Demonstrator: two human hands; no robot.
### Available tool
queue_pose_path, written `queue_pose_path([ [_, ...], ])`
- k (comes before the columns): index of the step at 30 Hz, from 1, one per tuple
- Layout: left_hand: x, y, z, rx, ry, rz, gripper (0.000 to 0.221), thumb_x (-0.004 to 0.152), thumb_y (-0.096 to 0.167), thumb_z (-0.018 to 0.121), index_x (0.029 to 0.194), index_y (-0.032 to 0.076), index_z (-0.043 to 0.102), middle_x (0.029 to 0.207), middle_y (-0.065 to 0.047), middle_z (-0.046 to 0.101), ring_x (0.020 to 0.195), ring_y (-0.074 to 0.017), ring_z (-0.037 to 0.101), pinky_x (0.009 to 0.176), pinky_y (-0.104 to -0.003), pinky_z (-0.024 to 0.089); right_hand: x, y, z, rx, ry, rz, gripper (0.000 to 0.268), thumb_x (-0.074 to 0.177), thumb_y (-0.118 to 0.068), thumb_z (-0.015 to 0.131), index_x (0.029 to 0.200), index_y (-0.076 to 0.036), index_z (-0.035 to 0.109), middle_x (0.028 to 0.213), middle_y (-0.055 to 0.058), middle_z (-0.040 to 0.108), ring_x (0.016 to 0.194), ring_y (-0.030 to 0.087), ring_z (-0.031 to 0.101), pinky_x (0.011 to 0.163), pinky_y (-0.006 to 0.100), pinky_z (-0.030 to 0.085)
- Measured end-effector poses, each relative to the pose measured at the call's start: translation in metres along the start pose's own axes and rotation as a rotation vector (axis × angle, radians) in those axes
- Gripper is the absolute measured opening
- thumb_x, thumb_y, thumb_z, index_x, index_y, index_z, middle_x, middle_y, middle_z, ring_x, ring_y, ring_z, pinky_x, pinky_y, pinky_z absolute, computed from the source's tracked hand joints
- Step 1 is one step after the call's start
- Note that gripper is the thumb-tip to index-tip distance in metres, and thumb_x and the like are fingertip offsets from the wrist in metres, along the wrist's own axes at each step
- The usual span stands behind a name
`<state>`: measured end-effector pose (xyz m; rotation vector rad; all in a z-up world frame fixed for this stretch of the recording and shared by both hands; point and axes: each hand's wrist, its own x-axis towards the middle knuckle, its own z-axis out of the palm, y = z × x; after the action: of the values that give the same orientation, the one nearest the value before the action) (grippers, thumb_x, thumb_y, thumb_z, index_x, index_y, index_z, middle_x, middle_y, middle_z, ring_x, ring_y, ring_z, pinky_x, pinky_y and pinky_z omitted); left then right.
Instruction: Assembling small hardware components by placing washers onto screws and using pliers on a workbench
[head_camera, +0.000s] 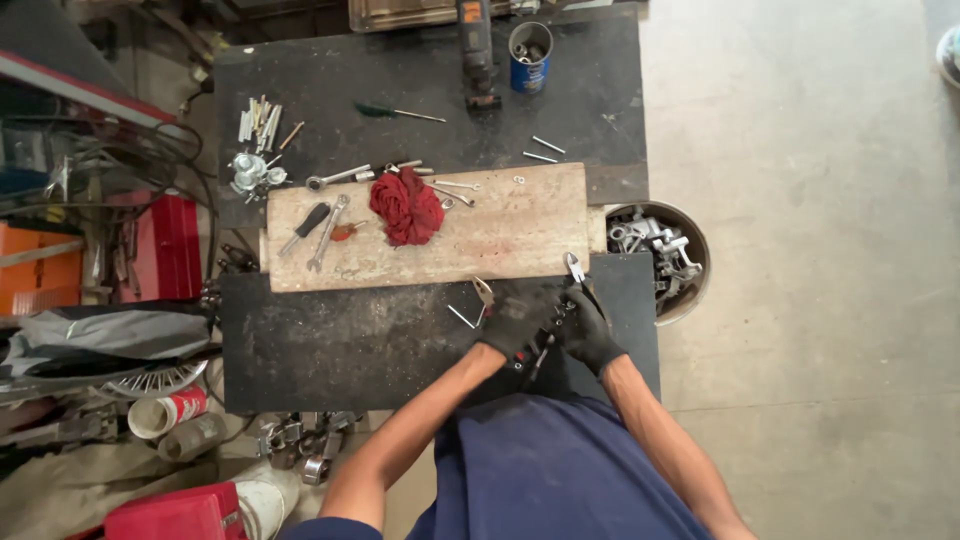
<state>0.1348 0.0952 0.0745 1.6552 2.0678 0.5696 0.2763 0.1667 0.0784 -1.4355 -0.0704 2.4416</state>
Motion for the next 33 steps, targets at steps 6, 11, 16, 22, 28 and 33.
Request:
queue_pose_path([
  [6,-0.013,-0.037,0.034,0.239,0.284,0.091,0.013,0.095,0.032,0.062,0.097,0.023,0.071,0.099,-0.008,0.07,0.094,-0.0316,0.07,0.079,-0.043,0.061,0.034,0.004,-0.015,-0.015,0.046,0.023,0.017,0.09,-0.029,0.067,0.084,-0.013,0.066,0.074,0.004,0.065,0.058,0.018,0.06,0.051,0.033,0.047],
  [11,-0.001,-0.065,0.059,0.09,-0.067,-0.18,0.04,0.102,0.047,0.052,0.116,0.015,0.072,0.116,-0.017,0.071,0.117,-0.04,0.065,0.102,-0.053,0.05,0.045,0.003,-0.039,-0.074,-0.002,0.081,0.032,0.092,-0.042,0.068,0.073,-0.017,0.06,0.063,0.001,0.051,0.048,0.019,0.048,0.047,0.036,0.044],
  [16,0.014,-0.065,0.082,0.583,-0.241,-0.016,0.023,0.094,0.032,0.053,0.089,0.02,0.072,0.088,-0.006,0.072,0.08,-0.0304,0.065,0.071,-0.051,0.043,0.031,0.012,-0.048,0.008,0.066,-0.029,0.026,0.097,-0.035,0.064,0.091,-0.01,0.068,0.084,0.012,0.074,0.071,0.023,0.074,0.064,0.035,0.061],
  [22,0.028,-0.075,0.105,0.591,-0.3,0.024,0.012,0.092,0.026,0.057,0.099,0.026,0.066,0.09,0.0,0.071,0.085,-0.028,0.069,0.072,-0.052,0.047,0.054,0.011,-0.069,0.002,0.045,-0.004,0.029,0.096,-0.041,0.065,0.091,-0.013,0.071,0.084,0.012,0.076,0.071,0.024,0.075,0.066,0.039,0.062],
  [28,0.038,-0.079,0.11,0.567,-0.258,0.101,0.006,0.084,0.023,0.06,0.086,0.022,0.065,0.082,-0.005,0.069,0.077,-0.0298,0.065,0.069,-0.051,0.049,0.065,0.015,-0.078,-0.009,0.052,0.014,0.03,0.097,-0.043,0.063,0.095,-0.014,0.073,0.086,0.01,0.078,0.073,0.023,0.077,0.069,0.039,0.063],
  [33,0.051,-0.057,0.096,0.588,-0.391,0.046,0.01,0.084,0.027,0.067,0.093,0.025,0.07,0.091,-0.002,0.073,0.09,-0.0279,0.07,0.068,-0.048,0.053,0.053,0.011,-0.069,-0.012,0.08,-0.003,0.028,0.096,-0.041,0.064,0.095,-0.014,0.073,0.087,0.01,0.077,0.074,0.024,0.076,0.071,0.04,0.063],
])
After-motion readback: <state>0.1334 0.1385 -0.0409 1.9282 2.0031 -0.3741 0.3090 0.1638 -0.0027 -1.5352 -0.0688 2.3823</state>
